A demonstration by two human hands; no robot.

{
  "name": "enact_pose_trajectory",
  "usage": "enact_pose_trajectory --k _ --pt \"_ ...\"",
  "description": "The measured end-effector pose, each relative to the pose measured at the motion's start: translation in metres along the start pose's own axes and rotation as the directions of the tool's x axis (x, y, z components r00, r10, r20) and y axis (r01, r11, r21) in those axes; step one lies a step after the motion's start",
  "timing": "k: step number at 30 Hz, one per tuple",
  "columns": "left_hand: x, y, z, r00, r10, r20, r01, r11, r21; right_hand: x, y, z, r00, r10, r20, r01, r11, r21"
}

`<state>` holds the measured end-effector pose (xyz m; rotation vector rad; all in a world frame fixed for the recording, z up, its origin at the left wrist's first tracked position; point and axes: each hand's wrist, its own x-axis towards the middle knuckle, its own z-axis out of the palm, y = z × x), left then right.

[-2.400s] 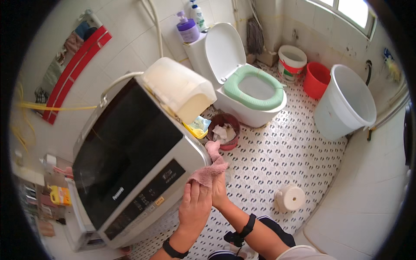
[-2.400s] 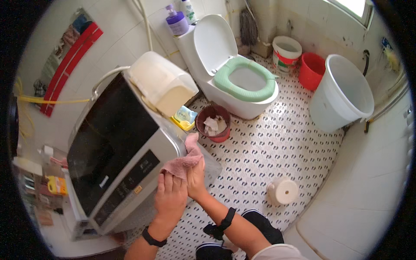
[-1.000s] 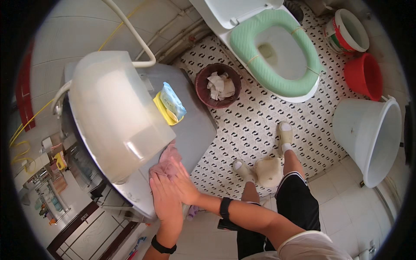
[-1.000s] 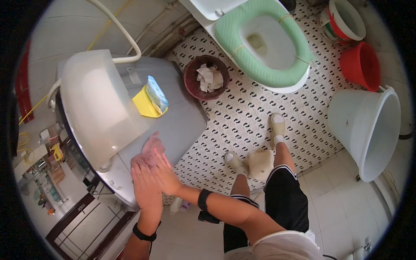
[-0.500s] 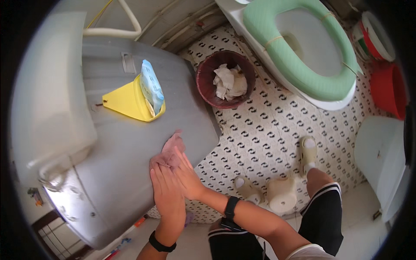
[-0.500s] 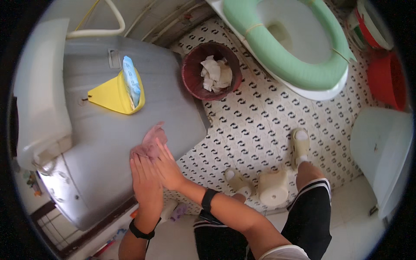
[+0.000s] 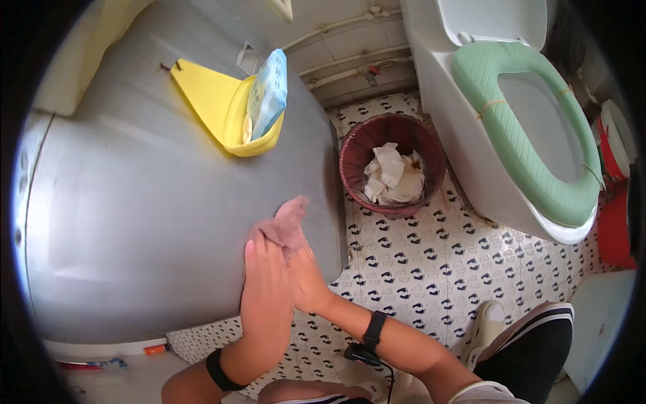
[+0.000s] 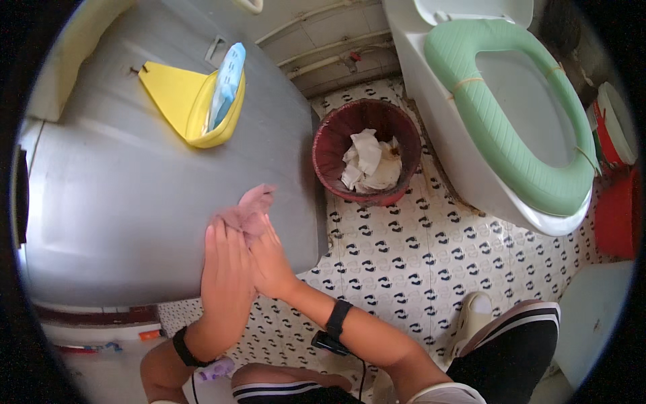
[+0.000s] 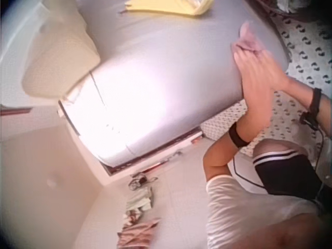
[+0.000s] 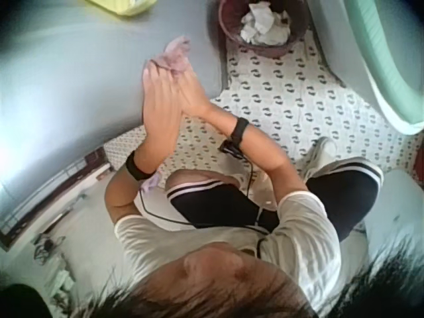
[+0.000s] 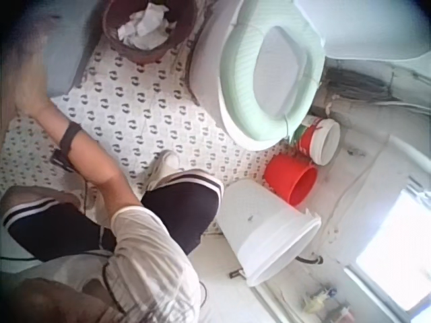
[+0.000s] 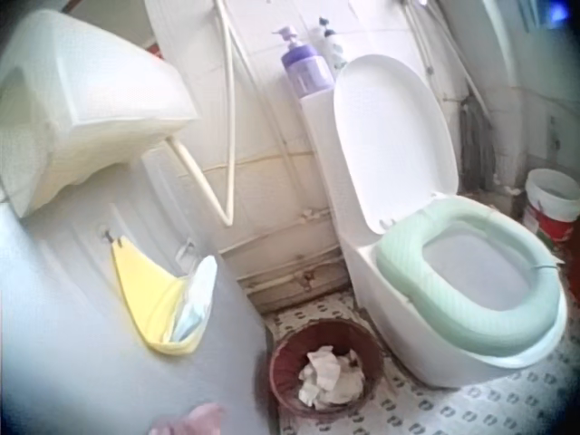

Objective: The person wipes the top of a washing machine with a cloth, washes the cloth in a sink, and then wipes the bathroom cabinet and wall tiles.

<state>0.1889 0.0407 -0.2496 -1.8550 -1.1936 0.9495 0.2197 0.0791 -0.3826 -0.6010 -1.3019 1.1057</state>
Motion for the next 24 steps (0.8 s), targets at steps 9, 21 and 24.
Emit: enact_pose_trajectory --k 9,21,24 --pt "0.022 0.053 0.024 0.961 0.226 0.160 -0.248 0.960 0.133 -0.066 0.071 -0.014 0.975 0.202 -0.093 -0.209 0.975 -0.071" --pt "-0.026 -0.057 -0.052 0.977 0.053 0.205 -0.089 0.981 0.172 0.030 -0.042 0.015 0.966 -0.257 -0.020 0.250 0.953 -0.172" --pt "-0.046 -0.095 -0.076 0.994 -0.081 0.075 0.076 0.995 0.066 0.066 -0.088 0.023 0.922 -0.387 0.006 0.383 0.909 -0.163"
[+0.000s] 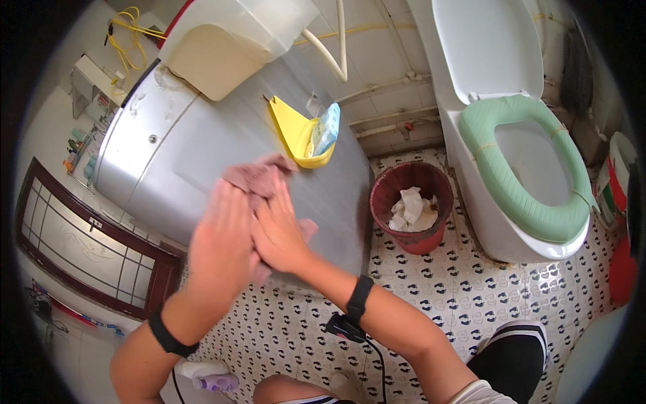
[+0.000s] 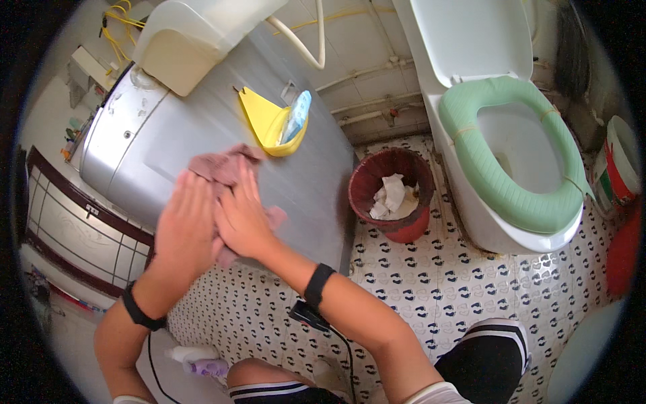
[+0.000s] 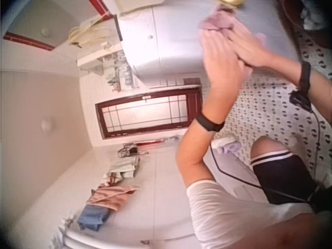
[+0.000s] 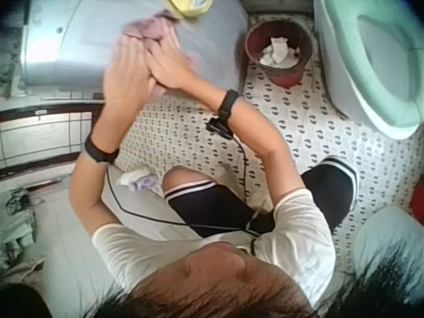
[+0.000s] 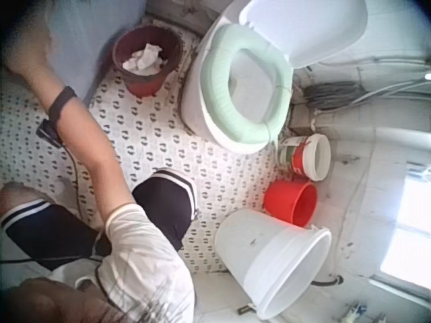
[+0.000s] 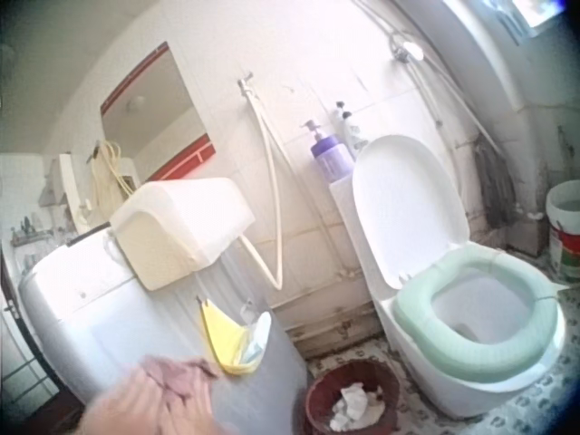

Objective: The person wipes the top of a washing machine with a cloth, washes the cloth in a sink, and then wipes the bathroom cabinet and wall tiles.

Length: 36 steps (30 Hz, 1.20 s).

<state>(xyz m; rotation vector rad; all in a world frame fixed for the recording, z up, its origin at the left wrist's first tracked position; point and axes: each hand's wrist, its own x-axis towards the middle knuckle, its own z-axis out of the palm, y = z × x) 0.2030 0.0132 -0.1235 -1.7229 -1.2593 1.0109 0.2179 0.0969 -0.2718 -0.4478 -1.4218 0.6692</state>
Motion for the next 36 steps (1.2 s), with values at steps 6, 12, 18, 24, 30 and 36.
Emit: enact_pose_trajectory --k 6,12,18,24,30,36 --pt "-0.023 -0.098 -0.039 0.906 -0.251 -0.342 0.226 0.968 -0.111 0.121 -0.068 0.020 0.967 -0.235 -0.102 0.243 0.967 0.073" --pt "-0.009 -0.097 -0.024 0.880 -0.213 -0.426 0.181 0.977 -0.115 0.116 -0.055 0.015 0.977 -0.202 -0.068 0.207 0.974 0.088" --pt "0.021 -0.032 0.007 0.949 -0.160 -0.270 0.138 0.986 -0.099 0.051 0.007 0.008 0.995 -0.062 -0.078 0.061 0.998 -0.003" --pt "0.050 0.034 0.026 0.999 0.009 -0.039 -0.008 1.000 0.023 -0.029 0.056 -0.003 1.000 0.022 -0.022 -0.022 1.000 0.000" --pt "0.062 0.101 0.054 0.976 0.182 0.118 -0.191 0.979 0.074 -0.117 0.110 0.012 0.922 0.341 -0.184 -0.340 0.940 0.038" --pt "0.080 0.137 0.048 0.955 0.256 0.150 -0.267 0.962 0.060 -0.151 0.151 0.004 0.865 0.462 -0.198 -0.471 0.882 -0.001"
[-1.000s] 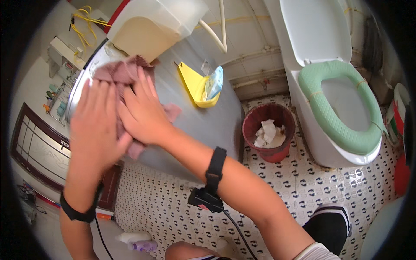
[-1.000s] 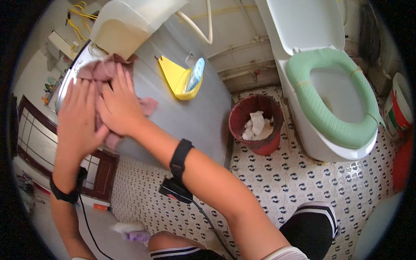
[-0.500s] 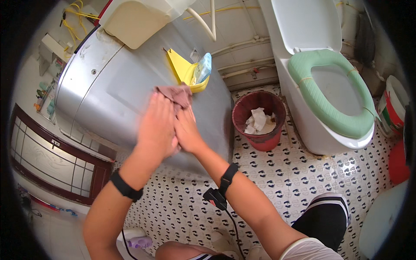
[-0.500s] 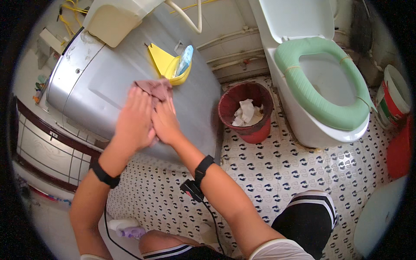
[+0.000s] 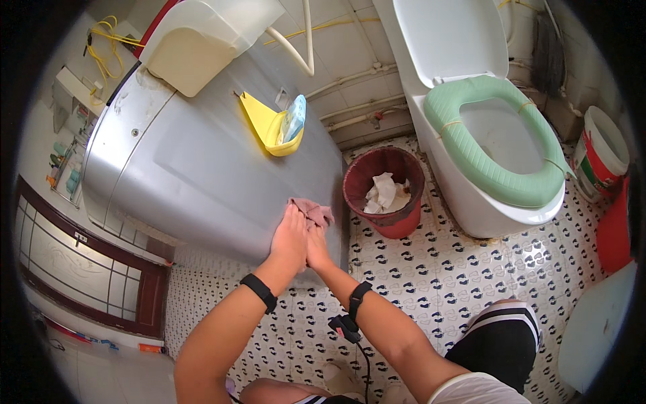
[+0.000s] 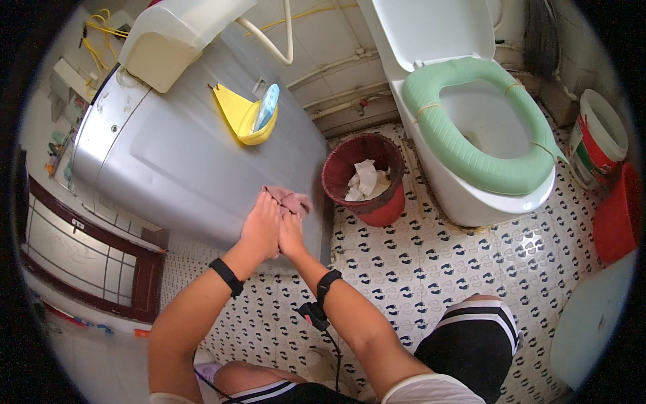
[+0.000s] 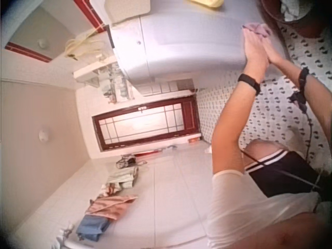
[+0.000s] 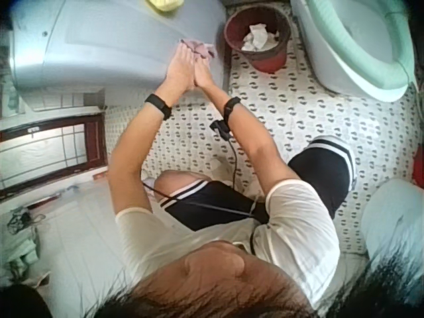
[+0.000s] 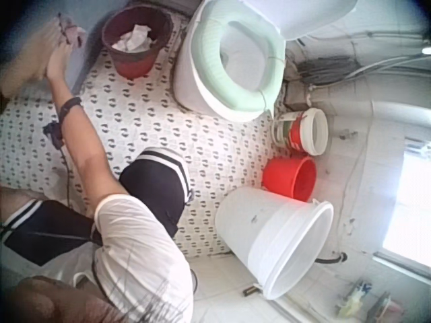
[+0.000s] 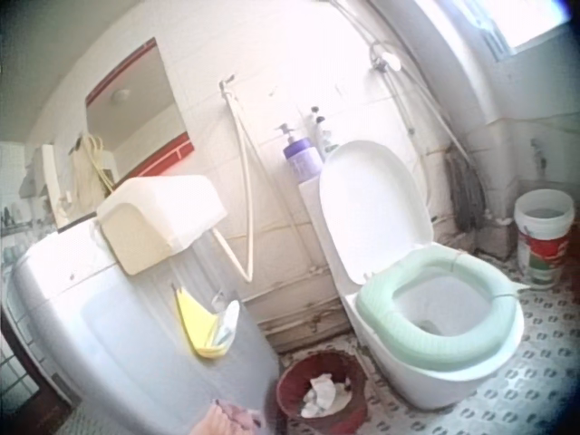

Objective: The person wipes the top of a washing machine with a cloth, washes the cloth in a sink, and then wipes the bathroom cabinet and wall tiles.

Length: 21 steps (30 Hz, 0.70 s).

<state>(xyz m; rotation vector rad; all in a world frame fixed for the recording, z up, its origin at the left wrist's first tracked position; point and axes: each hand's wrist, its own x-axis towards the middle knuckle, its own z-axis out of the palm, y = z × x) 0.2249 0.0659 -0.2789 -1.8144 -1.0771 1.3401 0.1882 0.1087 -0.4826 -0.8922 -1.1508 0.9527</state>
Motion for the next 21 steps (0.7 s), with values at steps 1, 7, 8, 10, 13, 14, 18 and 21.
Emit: enact_pose_trajectory --k 1,7,8,10,13,14,18,21 --pt "-0.005 -0.001 -0.004 0.996 0.025 0.089 -0.025 1.000 0.004 -0.002 -0.011 -0.001 0.998 0.018 0.060 -0.016 0.999 -0.031" --pt "-0.006 -0.029 0.022 0.982 -0.179 0.056 0.183 0.980 -0.072 0.021 -0.070 0.006 0.963 0.027 0.266 0.018 0.986 -0.167" --pt "-0.011 -0.038 0.017 0.983 -0.176 0.059 0.180 0.981 -0.071 0.028 -0.083 0.010 0.969 0.023 0.245 0.003 0.994 -0.107" --pt "-0.029 -0.061 -0.013 0.962 -0.243 0.123 0.244 0.970 0.006 0.045 -0.112 0.010 0.977 -0.073 0.201 0.072 0.997 0.013" --pt "-0.047 -0.085 -0.044 0.936 -0.299 0.185 0.304 0.953 0.002 0.063 -0.142 0.013 0.973 -0.175 0.150 0.170 0.985 0.042" --pt "-0.046 -0.085 -0.040 0.938 -0.289 0.191 0.295 0.955 -0.003 0.067 -0.150 0.010 0.962 -0.238 0.137 0.229 0.971 0.074" --pt "-0.036 -0.073 -0.016 0.933 -0.358 0.045 0.357 0.934 0.021 0.069 -0.132 0.011 0.930 -0.359 0.073 0.348 0.928 0.133" --pt "-0.017 -0.060 -0.013 0.940 -0.340 0.021 0.341 0.940 -0.004 0.073 -0.104 0.010 0.931 -0.354 0.087 0.345 0.933 0.103"
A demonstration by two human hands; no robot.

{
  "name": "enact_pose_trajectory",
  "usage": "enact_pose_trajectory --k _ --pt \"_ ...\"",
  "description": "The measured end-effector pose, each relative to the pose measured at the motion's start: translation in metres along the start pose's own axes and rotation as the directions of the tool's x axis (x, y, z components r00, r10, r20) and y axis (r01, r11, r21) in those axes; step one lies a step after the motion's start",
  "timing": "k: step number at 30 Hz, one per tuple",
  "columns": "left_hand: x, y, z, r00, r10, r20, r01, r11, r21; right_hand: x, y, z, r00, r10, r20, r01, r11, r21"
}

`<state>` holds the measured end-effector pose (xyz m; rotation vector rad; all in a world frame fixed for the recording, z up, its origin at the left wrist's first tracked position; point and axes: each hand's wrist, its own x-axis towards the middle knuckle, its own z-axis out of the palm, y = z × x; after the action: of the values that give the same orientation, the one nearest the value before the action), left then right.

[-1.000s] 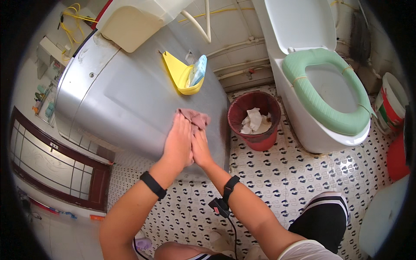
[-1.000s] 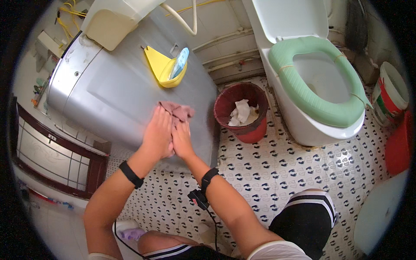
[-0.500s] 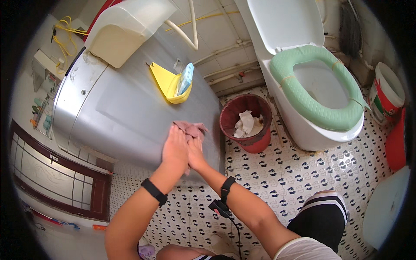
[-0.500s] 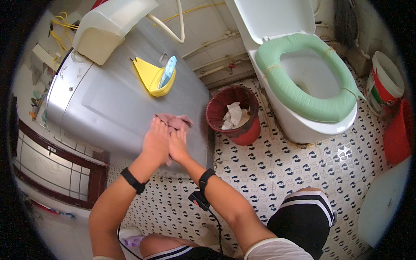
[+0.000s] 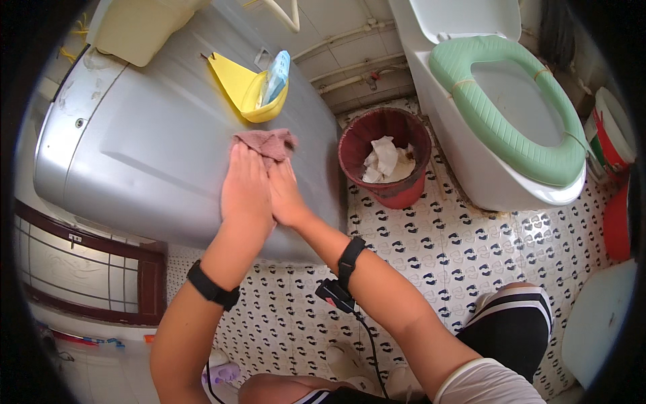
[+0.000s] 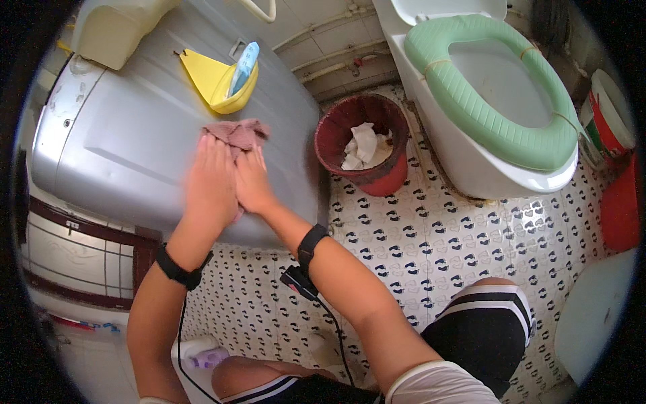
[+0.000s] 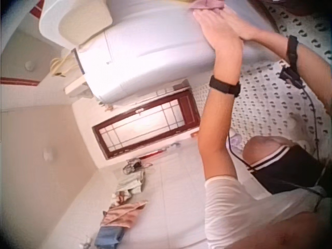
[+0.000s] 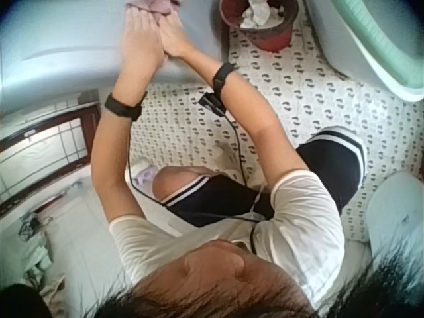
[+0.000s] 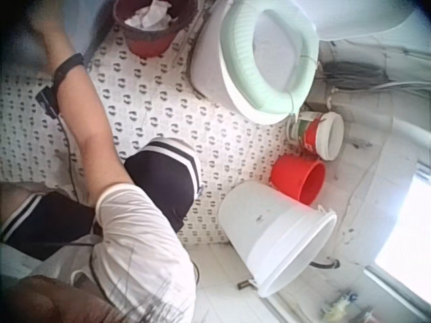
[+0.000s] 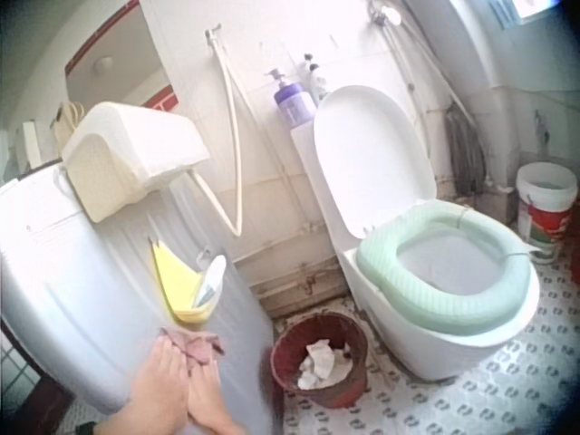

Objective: The person wipes the top of a washing machine with a cloth, washes the cloth in a sink, and then wipes the bathroom cabinet and wall tiles.

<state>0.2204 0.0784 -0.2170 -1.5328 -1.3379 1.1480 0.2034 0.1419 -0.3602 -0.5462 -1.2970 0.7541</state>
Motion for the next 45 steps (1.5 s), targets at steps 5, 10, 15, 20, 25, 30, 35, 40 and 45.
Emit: enact_pose_trajectory --k 5,10,15,20,25,30,35,40,45 --pt "0.039 0.053 0.036 0.990 0.141 0.005 -0.141 0.990 0.028 -0.041 0.055 -0.007 0.979 0.193 -0.063 -0.196 0.980 -0.039" --pt "0.058 0.111 0.040 0.941 0.332 0.070 -0.330 0.943 -0.038 -0.098 0.100 -0.028 0.914 0.398 -0.083 -0.401 0.916 -0.024" --pt "0.045 0.172 0.077 0.843 0.511 0.170 -0.512 0.858 -0.039 -0.181 0.122 -0.017 0.783 0.620 -0.053 -0.615 0.784 0.087" --pt "0.040 0.170 0.050 0.827 0.540 0.154 -0.532 0.842 -0.094 -0.200 0.136 -0.035 0.756 0.653 -0.047 -0.653 0.757 0.025" --pt "0.043 0.150 0.056 0.870 0.468 0.153 -0.465 0.884 -0.059 -0.160 0.121 -0.018 0.777 0.626 -0.058 -0.627 0.765 -0.149" --pt "0.046 0.097 0.030 0.925 0.346 0.157 -0.347 0.938 -0.023 -0.101 0.108 -0.012 0.881 0.472 -0.024 -0.464 0.855 -0.234" --pt "0.035 0.033 0.002 0.971 0.170 0.166 -0.173 0.985 0.005 -0.036 0.075 -0.005 0.955 0.296 -0.005 -0.293 0.944 -0.153" --pt "0.019 -0.021 -0.008 0.999 0.011 -0.040 -0.013 0.998 -0.064 0.027 0.008 0.003 0.976 0.219 0.001 -0.218 0.970 -0.106" --pt "0.017 -0.044 0.004 0.898 -0.007 -0.440 -0.176 0.911 -0.373 0.031 0.002 -0.005 0.963 0.246 -0.112 -0.225 0.959 0.174"
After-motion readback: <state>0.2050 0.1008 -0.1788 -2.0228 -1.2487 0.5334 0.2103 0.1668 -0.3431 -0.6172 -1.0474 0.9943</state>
